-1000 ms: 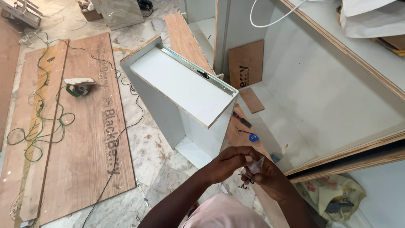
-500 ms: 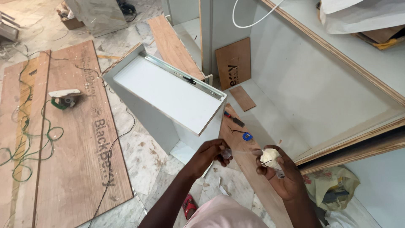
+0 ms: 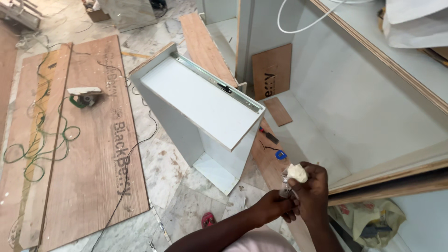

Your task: The person applies a white putty-like substance to the edges of a white drawer front, smoothing it with their fingers. They then flip the drawer front over and continue applying the substance to the other side. The drawer front is part of a larger cabinet assembly in progress.

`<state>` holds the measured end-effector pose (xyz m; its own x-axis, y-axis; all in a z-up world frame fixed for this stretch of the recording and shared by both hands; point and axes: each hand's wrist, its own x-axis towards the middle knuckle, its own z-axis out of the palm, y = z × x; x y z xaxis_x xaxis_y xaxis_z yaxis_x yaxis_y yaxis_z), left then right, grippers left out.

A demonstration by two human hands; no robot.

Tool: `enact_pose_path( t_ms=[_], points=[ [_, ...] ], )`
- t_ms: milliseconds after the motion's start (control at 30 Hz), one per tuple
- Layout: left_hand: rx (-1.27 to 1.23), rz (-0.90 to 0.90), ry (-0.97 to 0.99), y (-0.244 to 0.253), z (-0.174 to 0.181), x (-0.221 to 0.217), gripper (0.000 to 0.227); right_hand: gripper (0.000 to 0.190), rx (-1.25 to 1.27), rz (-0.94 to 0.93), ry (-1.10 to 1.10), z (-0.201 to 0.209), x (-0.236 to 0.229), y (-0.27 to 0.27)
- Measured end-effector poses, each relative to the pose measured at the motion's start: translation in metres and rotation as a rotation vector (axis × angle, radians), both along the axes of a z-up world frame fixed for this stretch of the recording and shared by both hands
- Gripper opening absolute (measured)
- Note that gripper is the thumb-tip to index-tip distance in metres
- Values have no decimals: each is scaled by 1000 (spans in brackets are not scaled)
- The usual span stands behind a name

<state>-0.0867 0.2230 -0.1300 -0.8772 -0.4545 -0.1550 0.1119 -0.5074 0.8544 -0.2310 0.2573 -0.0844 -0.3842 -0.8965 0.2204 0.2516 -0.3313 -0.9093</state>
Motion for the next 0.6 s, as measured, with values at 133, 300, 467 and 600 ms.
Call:
enact_pose_path(
  t_ms=[133,300,467,600],
  points=[
    [-87,276,58,-11,31,11,51,46,1,-177,467,5,11,2],
    [369,357,299,-18,62,35,59,55,105,-248,951,7,26,6],
    [550,391,469,-25,52,35,61,62,-140,71,1001,14,62,22],
    [-33,246,283,-2,31,29,59,58,-180,-194,1119,34,69,11]
  ],
)
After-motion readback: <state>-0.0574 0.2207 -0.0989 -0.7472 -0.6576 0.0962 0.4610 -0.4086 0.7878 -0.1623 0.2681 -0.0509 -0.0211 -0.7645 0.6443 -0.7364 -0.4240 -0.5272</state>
